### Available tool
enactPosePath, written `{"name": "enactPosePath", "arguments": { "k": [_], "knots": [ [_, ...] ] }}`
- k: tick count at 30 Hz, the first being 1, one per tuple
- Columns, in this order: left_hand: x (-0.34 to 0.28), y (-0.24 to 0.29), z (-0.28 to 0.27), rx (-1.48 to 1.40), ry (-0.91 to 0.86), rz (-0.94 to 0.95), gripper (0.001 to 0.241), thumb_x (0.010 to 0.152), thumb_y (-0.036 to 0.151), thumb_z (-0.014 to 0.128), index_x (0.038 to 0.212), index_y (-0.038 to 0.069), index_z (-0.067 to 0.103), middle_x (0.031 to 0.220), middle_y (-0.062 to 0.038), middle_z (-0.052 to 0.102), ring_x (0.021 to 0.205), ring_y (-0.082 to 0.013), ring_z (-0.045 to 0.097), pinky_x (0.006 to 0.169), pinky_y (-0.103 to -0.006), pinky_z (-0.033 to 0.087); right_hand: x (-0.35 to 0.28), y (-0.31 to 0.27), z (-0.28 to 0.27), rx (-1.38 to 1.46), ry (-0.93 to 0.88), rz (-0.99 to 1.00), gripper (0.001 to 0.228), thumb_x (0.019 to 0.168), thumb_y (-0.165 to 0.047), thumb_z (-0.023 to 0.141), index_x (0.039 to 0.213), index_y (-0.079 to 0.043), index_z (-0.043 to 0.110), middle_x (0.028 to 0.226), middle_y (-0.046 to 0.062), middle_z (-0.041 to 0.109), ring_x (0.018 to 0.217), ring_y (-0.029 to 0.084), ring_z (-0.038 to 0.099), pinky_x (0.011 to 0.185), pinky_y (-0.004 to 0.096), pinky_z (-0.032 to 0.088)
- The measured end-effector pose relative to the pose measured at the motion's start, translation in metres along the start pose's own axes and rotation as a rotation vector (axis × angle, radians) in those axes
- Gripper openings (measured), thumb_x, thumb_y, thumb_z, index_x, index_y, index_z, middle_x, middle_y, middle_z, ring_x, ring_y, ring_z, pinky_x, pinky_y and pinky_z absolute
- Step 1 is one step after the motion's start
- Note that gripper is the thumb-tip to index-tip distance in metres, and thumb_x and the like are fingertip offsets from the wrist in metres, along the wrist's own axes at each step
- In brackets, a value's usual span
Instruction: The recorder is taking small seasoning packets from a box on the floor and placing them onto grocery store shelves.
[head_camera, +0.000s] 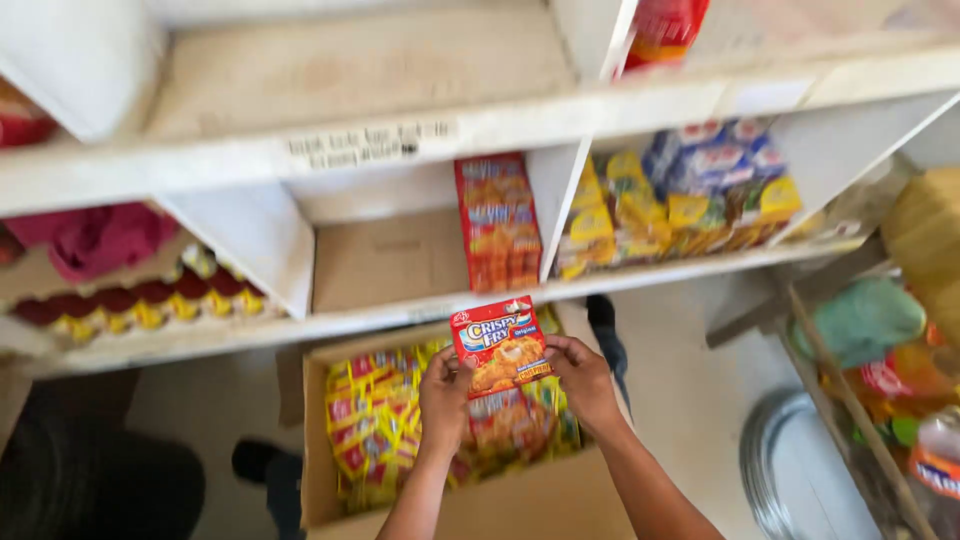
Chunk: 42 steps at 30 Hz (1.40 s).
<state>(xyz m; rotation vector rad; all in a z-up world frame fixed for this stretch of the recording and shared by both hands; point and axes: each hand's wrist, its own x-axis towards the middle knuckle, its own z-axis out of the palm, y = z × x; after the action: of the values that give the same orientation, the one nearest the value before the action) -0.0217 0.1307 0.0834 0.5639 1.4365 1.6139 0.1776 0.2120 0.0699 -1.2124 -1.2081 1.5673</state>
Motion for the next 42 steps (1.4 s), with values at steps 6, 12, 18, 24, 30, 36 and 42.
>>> {"name": "enactPosePath", "arguments": {
  "k": [6, 12, 18, 24, 30, 36, 42],
  "knots": [
    [0.101, -0.002, 0.03, -0.049, -0.078, 0.24, 0.029, 0.095, 0.014, 0.07, 0.121, 0.002, 0.064, 0.1, -0.003, 0.073, 0.089, -0.0093, 0.065, 0.083, -0.0269, 0.053, 0.095, -0.005, -0.006, 0.039, -0.005, -0.316, 0.022, 0.099, -0.007, 0.065, 0.117, 0.005, 0.064, 0.097, 0.004, 0.071, 0.085, 0.008, 0.065, 0.076, 0.023, 0.053],
    [0.17, 0.004, 0.053, 0.012, -0.063, 0.323, 0.028, 0.096, 0.012, 0.071, 0.121, 0.0, 0.065, 0.101, -0.006, 0.073, 0.09, -0.0109, 0.064, 0.083, -0.0276, 0.053, 0.075, -0.117, 0.018, -0.567, 0.008, -0.391, 0.048, 0.087, -0.012, 0.075, 0.133, -0.008, 0.061, 0.1, 0.01, 0.075, 0.086, 0.016, 0.069, 0.072, 0.031, 0.055],
    [0.197, 0.007, 0.066, -0.068, -0.14, 0.293, 0.031, 0.095, 0.01, 0.071, 0.122, 0.001, 0.063, 0.1, -0.004, 0.073, 0.091, -0.0091, 0.064, 0.082, -0.0263, 0.053, 0.098, -0.098, 0.016, -0.635, 0.081, -0.535, 0.039, 0.09, -0.01, 0.068, 0.128, -0.003, 0.061, 0.124, 0.019, 0.067, 0.091, 0.027, 0.074, 0.076, 0.038, 0.058],
    [0.229, -0.012, 0.066, -0.085, -0.15, 0.344, 0.03, 0.097, 0.008, 0.071, 0.125, -0.001, 0.062, 0.095, -0.002, 0.067, 0.086, -0.0081, 0.058, 0.078, -0.0244, 0.049, 0.114, -0.087, 0.023, -0.795, 0.263, -0.729, 0.018, 0.096, -0.012, 0.067, 0.113, -0.007, 0.068, 0.11, 0.016, 0.073, 0.094, 0.036, 0.071, 0.077, 0.042, 0.058],
    [0.245, -0.02, 0.069, 0.101, -0.075, 0.415, 0.032, 0.097, 0.007, 0.067, 0.127, -0.002, 0.062, 0.093, -0.002, 0.066, 0.081, -0.0078, 0.057, 0.074, -0.0236, 0.049, 0.132, -0.063, 0.037, -0.94, 0.378, -0.68, 0.015, 0.097, -0.017, 0.065, 0.109, -0.014, 0.073, 0.087, 0.011, 0.077, 0.069, 0.033, 0.073, 0.059, 0.045, 0.057],
    [0.211, 0.021, 0.085, 0.266, 0.059, 0.467, 0.031, 0.096, 0.007, 0.068, 0.126, 0.001, 0.063, 0.097, -0.004, 0.071, 0.082, -0.0108, 0.061, 0.076, -0.027, 0.053, 0.138, -0.035, 0.038, -0.925, 0.455, -0.696, 0.017, 0.095, -0.018, 0.069, 0.111, -0.014, 0.074, 0.09, 0.013, 0.076, 0.071, 0.034, 0.072, 0.061, 0.044, 0.058],
    [0.194, 0.032, 0.089, 0.388, 0.117, 0.537, 0.039, 0.094, 0.008, 0.069, 0.131, 0.002, 0.061, 0.104, -0.011, 0.069, 0.087, -0.0179, 0.065, 0.081, -0.0325, 0.055, 0.126, -0.048, 0.04, -0.942, 0.363, -0.598, 0.019, 0.094, -0.014, 0.069, 0.113, -0.011, 0.073, 0.095, 0.011, 0.078, 0.074, 0.034, 0.073, 0.062, 0.045, 0.057]
  ]
}}
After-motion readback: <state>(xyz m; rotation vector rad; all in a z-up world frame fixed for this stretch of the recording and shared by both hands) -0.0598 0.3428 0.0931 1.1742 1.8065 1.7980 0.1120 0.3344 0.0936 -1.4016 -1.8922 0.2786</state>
